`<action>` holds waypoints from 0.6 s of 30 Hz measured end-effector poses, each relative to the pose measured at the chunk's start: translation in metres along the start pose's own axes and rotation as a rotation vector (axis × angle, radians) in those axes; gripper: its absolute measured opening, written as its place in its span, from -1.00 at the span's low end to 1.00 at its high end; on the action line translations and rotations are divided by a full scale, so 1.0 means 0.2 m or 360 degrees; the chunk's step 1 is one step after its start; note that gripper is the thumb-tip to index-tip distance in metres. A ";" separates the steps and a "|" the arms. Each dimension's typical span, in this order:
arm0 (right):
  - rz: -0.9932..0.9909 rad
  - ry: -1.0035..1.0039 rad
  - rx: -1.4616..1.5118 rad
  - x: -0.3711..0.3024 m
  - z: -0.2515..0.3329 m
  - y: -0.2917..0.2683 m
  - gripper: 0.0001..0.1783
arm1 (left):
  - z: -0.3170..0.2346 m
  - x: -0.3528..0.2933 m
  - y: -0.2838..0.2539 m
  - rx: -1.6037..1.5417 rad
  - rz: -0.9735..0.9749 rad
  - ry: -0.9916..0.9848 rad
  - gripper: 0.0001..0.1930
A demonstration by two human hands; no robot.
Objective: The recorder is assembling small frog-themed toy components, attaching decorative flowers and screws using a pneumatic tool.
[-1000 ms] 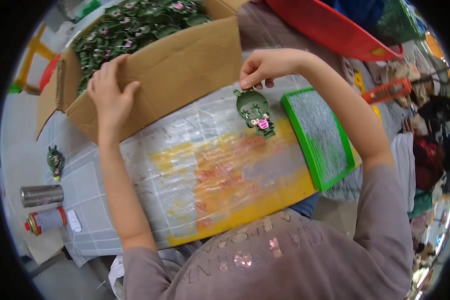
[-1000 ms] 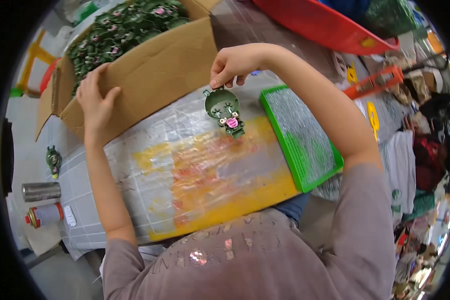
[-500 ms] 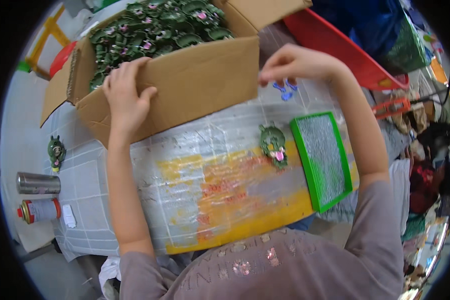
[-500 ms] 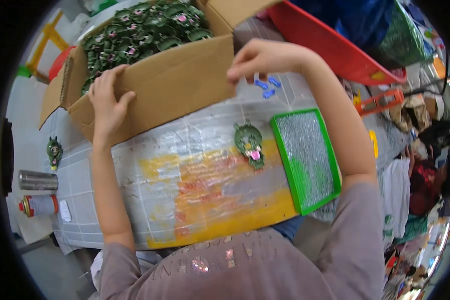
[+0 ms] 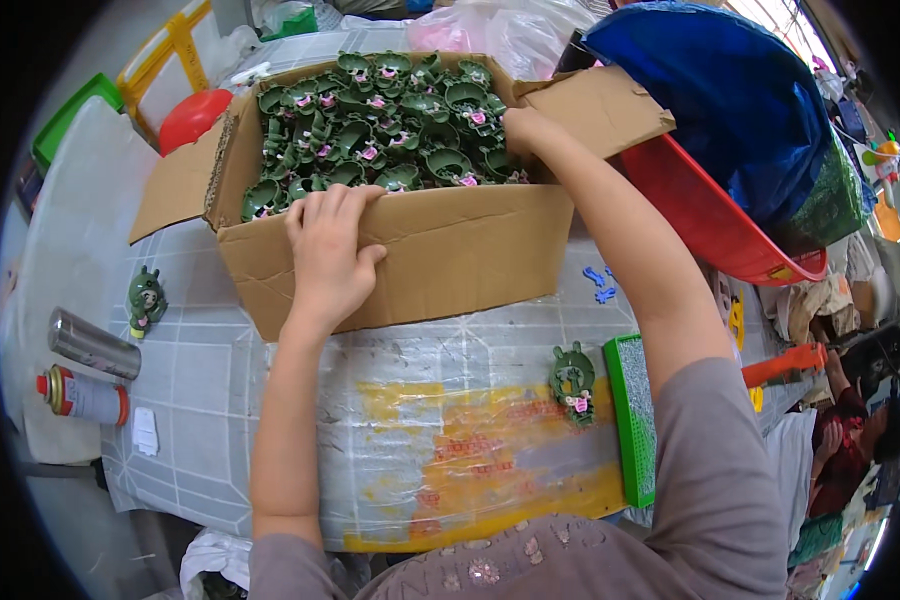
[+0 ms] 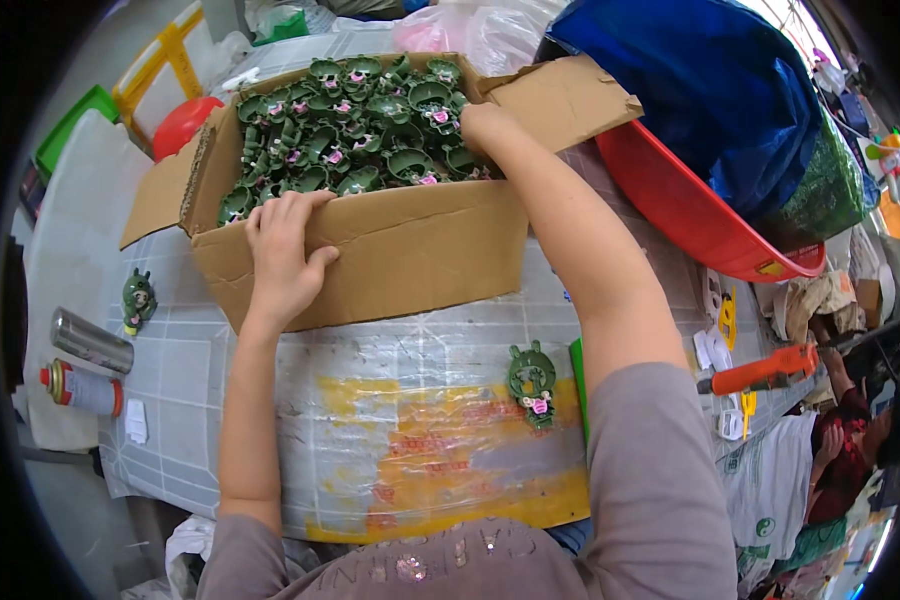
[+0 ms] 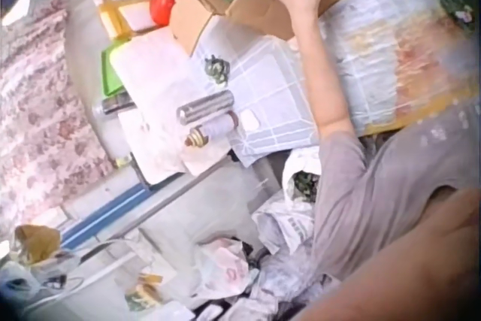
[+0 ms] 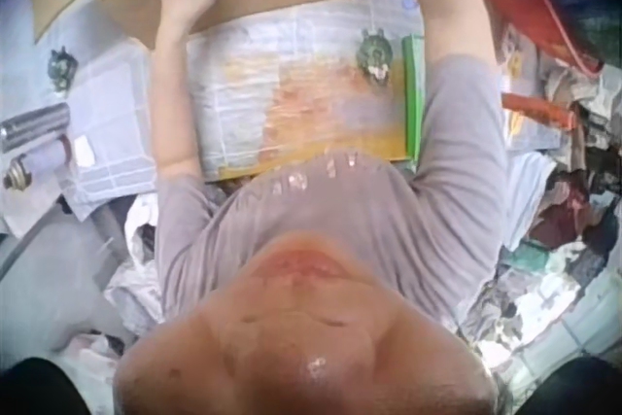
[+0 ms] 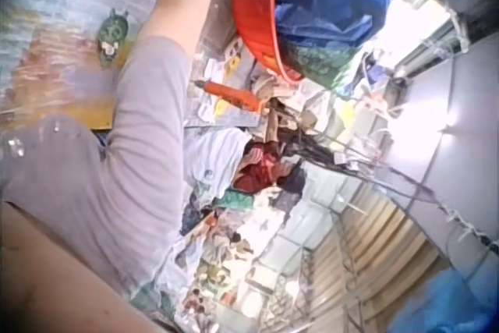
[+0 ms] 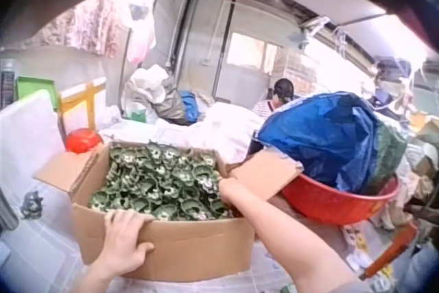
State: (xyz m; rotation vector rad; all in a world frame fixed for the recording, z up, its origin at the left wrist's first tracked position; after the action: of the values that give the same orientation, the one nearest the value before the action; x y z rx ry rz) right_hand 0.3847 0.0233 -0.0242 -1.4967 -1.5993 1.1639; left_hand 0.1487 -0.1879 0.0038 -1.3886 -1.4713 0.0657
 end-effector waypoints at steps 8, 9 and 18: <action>-0.0002 -0.0035 -0.0206 -0.07 -0.05 -0.13 -0.67 | 0.01 -0.03 -0.02 -0.0023 0.0009 -0.0027 -0.45; 0.0006 -0.0103 -0.0110 -0.06 -0.11 -0.13 -0.68 | 0.00 -0.02 -0.02 -0.0030 0.0006 -0.0021 -0.45; 0.0072 -0.0094 0.0673 -0.27 -0.44 -0.33 -0.75 | -0.02 0.04 0.07 -0.0014 0.0015 0.0144 -0.45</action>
State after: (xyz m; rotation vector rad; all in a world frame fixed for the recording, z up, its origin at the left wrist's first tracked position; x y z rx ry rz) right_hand 0.4455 -0.0121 0.0765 -1.2351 -1.2578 1.4753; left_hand 0.1621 -0.1799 0.0007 -1.3880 -1.3916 0.0023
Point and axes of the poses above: each hand's wrist, its own x-axis towards the middle knuckle, its own y-axis out of the palm, z = x × y, the point moved 8 cm from there along x, towards the middle knuckle, and after that the axes turned 10 degrees about -x, right-handed, at the moved point
